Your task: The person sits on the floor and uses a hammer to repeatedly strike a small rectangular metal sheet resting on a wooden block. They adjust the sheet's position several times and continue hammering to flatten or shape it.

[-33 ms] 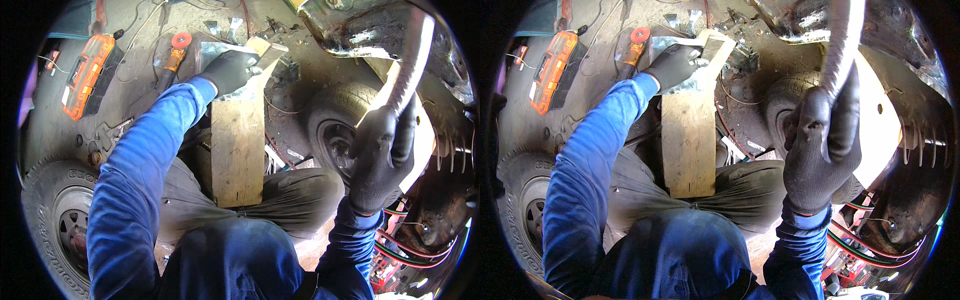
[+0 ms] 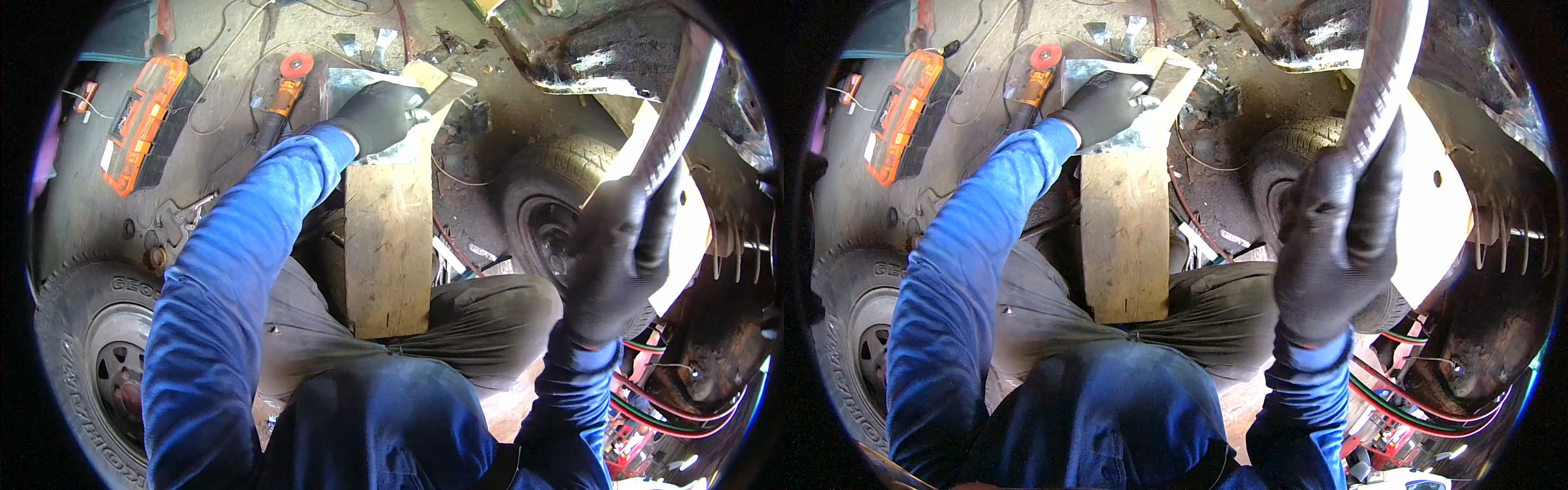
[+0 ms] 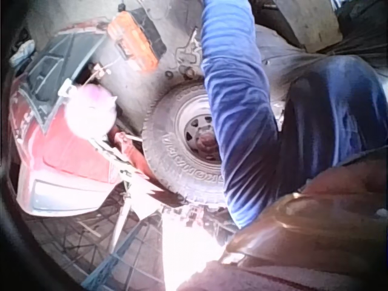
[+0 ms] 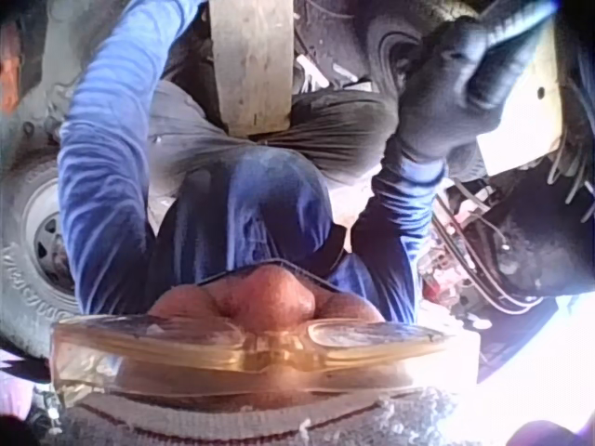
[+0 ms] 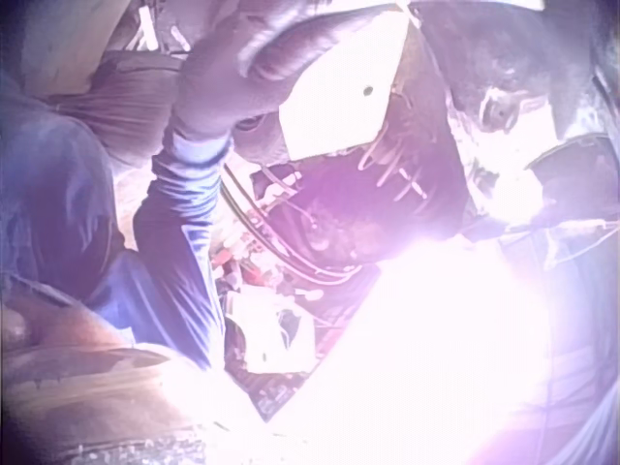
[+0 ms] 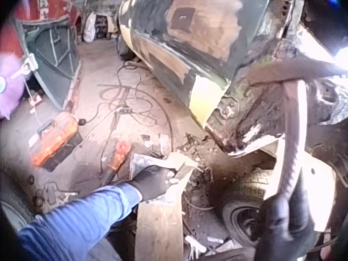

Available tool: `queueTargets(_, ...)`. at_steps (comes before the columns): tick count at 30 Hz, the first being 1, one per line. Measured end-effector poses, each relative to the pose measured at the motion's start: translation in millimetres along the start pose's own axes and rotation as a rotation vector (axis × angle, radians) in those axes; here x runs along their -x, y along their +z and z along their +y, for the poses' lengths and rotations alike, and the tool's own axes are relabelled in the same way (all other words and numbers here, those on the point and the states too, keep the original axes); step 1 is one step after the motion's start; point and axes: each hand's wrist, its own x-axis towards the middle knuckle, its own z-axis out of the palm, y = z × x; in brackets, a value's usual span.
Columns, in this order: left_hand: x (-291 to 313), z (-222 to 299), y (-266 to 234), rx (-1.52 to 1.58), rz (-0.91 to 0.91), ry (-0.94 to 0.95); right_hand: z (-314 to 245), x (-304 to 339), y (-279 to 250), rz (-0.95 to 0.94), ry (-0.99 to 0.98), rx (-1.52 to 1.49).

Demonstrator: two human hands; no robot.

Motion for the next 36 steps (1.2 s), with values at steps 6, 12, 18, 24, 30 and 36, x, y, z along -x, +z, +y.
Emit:
queueTargets(6,-12.0,-10.0,4.4,-0.085,0.025,0.07,47.2,10.1,-4.3,-0.52,0.051,0.7)
queueTargets(12,-10.1,-9.3,6.9,-0.029,0.062,0.1,49.6,22.2,2.1,-0.297,-0.074,0.499)
queueTargets(18,-14.2,-22.9,2.5,0.064,0.019,0.006,63.4,32.0,10.1,-0.277,0.264,0.425)
queueTargets(24,-25.0,-54.2,-7.7,0.868,0.335,-0.233,93.0,72.6,42.4,-0.356,0.298,0.248)
queueTargets(30,-6.8,-107.3,-47.8,0.701,0.614,-0.274,118.5,90.9,56.7,-0.599,0.379,0.458)
queueTargets(36,0.3,-126.9,-18.4,1.453,0.524,-0.336,129.8,97.1,52.6,-0.595,0.449,0.518)
